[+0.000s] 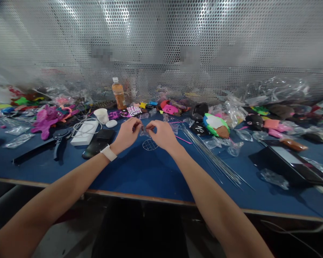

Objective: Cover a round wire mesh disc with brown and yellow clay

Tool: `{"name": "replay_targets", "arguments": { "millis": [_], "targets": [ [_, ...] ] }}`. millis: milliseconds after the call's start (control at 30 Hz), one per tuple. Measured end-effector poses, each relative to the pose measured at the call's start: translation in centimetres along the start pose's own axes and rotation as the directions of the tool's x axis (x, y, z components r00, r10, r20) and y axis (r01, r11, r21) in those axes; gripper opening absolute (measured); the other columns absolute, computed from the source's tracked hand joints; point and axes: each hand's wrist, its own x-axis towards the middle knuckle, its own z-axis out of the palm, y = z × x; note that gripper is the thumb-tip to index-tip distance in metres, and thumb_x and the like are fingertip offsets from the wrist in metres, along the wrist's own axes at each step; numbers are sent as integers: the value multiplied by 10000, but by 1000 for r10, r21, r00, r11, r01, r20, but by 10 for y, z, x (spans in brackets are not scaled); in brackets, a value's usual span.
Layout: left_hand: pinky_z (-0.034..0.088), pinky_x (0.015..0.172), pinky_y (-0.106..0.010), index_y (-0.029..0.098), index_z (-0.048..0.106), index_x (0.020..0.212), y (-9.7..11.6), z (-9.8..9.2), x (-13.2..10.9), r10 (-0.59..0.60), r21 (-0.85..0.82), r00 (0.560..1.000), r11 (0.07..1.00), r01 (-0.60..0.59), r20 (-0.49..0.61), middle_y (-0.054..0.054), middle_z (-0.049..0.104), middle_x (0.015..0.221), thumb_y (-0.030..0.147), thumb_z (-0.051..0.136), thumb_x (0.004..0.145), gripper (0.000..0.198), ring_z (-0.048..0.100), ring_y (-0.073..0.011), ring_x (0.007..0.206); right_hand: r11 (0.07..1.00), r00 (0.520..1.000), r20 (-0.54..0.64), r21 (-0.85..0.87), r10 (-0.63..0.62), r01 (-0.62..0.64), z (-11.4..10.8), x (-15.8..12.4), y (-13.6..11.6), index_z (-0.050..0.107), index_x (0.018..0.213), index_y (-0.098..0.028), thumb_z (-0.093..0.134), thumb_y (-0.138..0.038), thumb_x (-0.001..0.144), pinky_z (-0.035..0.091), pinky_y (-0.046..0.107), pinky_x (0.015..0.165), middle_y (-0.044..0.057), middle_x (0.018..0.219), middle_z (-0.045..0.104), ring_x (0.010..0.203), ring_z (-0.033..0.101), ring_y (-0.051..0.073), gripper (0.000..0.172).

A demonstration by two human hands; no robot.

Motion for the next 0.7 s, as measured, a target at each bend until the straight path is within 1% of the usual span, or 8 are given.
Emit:
{"name": "replay_targets", "arguments": {
  "millis": [100, 167, 233, 333, 400, 500, 600, 700],
  "targets": [
    [485, 820, -365, 188, 593, 893, -4, 3, 2, -94, -109, 995, 989, 96, 30, -62, 639, 920, 94, 526, 983, 147, 594, -206, 878, 1000, 1000, 18, -18, -9, 10, -3, 1, 5, 776, 899, -233, 711, -177, 895, 466, 346, 720, 32, 910, 781, 778, 669, 207, 87],
    [484, 813, -365, 187, 598, 895, -7, 6, 2, -168, -186, 983, 966, 178, 72, -63, 642, 925, 109, 539, 982, 131, 587, -203, 868, 999, 1000, 22, -30, -11, 12, -5, 2, 9, 787, 894, -233, 720, -173, 894, 461, 346, 728, 33, 903, 774, 781, 668, 205, 90],
    [484, 756, -346, 187, 602, 887, -8, 9, 2, -240, -274, 960, 922, 272, 146, -61, 646, 904, 154, 538, 997, 131, 583, -193, 822, 999, 1000, 27, -42, -13, 14, -7, 3, 13, 799, 894, -233, 729, -168, 893, 454, 350, 737, 36, 891, 769, 787, 666, 208, 96],
    [469, 655, -306, 186, 606, 858, -7, 9, 0, -304, -407, 903, 816, 411, 304, -62, 658, 867, 244, 539, 1014, 180, 591, -175, 746, 999, 999, 36, -51, -17, 19, -11, 3, 20, 811, 872, -237, 744, -171, 890, 440, 350, 734, 31, 861, 762, 782, 659, 208, 96],
    [471, 641, -298, 184, 614, 842, -4, 6, 0, -309, -478, 864, 734, 483, 398, -73, 677, 885, 294, 564, 1009, 206, 615, -172, 747, 999, 999, 41, -46, -20, 22, -12, 4, 25, 814, 860, -243, 751, -173, 890, 437, 345, 724, 24, 846, 762, 768, 655, 202, 99],
    [493, 671, -315, 182, 642, 837, 0, 0, 1, -286, -553, 821, 625, 551, 495, -90, 704, 947, 333, 613, 986, 214, 652, -184, 793, 999, 999, 37, -26, -25, 26, -14, 5, 30, 815, 850, -251, 761, -184, 886, 440, 336, 713, 17, 844, 770, 764, 660, 198, 93],
    [511, 705, -327, 184, 669, 851, 5, -6, 2, -262, -599, 798, 546, 586, 542, -99, 719, 1003, 330, 634, 969, 191, 669, -192, 841, 1000, 999, 17, -7, -30, 30, -16, 7, 34, 813, 836, -259, 774, -207, 881, 438, 336, 712, 19, 843, 769, 769, 656, 202, 79],
    [510, 708, -316, 180, 675, 849, 8, -7, 3, -264, -625, 795, 504, 597, 546, -103, 720, 1031, 307, 633, 965, 177, 666, -189, 863, 999, 999, -1, 10, -33, 33, -17, 7, 34, 811, 835, -262, 780, -229, 880, 434, 337, 718, 24, 848, 764, 780, 649, 205, 64]
  ]
}}
